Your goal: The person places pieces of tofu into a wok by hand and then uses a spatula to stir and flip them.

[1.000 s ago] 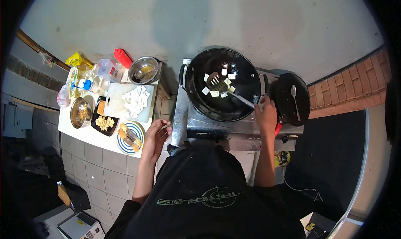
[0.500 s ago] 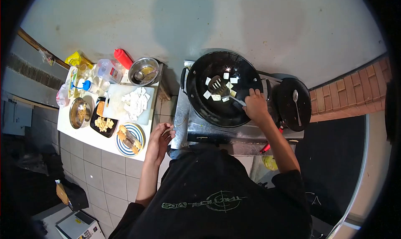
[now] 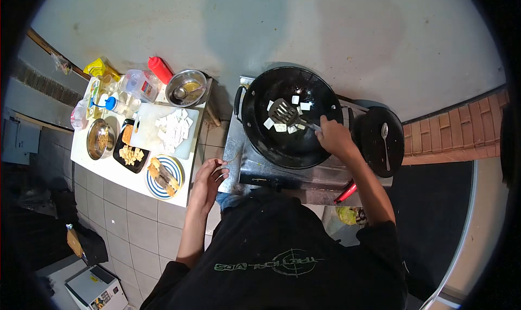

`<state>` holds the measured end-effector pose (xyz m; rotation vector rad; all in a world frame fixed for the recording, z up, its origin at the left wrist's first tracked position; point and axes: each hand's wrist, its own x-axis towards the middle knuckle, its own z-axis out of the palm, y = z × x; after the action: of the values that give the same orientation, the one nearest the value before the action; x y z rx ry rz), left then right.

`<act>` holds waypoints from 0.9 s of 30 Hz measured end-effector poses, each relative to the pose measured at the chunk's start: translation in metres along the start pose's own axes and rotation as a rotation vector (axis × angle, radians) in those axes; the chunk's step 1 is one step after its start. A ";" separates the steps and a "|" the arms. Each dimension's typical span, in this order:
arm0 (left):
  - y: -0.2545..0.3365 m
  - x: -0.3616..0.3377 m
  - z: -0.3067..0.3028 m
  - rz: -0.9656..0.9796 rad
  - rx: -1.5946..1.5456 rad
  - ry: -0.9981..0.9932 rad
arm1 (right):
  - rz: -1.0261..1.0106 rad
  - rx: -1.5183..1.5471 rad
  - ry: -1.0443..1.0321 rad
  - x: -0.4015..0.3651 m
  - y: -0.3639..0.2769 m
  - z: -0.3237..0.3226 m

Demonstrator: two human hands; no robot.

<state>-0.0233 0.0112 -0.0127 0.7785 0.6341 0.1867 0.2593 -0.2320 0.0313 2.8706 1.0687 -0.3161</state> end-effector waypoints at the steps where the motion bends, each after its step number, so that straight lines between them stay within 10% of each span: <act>1: -0.003 0.002 0.000 -0.002 -0.002 0.004 | -0.009 0.062 0.016 0.000 0.002 -0.007; 7: -0.036 0.028 -0.013 0.041 0.106 0.063 | -0.072 -0.031 0.143 -0.003 -0.001 -0.037; 13: -0.085 0.048 -0.035 0.249 1.094 0.120 | -0.208 -0.217 0.376 0.001 0.007 -0.058; 27: -0.097 0.048 -0.021 0.350 1.348 0.275 | -0.473 -0.343 0.577 0.021 0.009 -0.057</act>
<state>-0.0044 -0.0266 -0.1144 2.1974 0.8574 0.1715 0.2903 -0.2188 0.0821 2.4111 1.6865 0.6579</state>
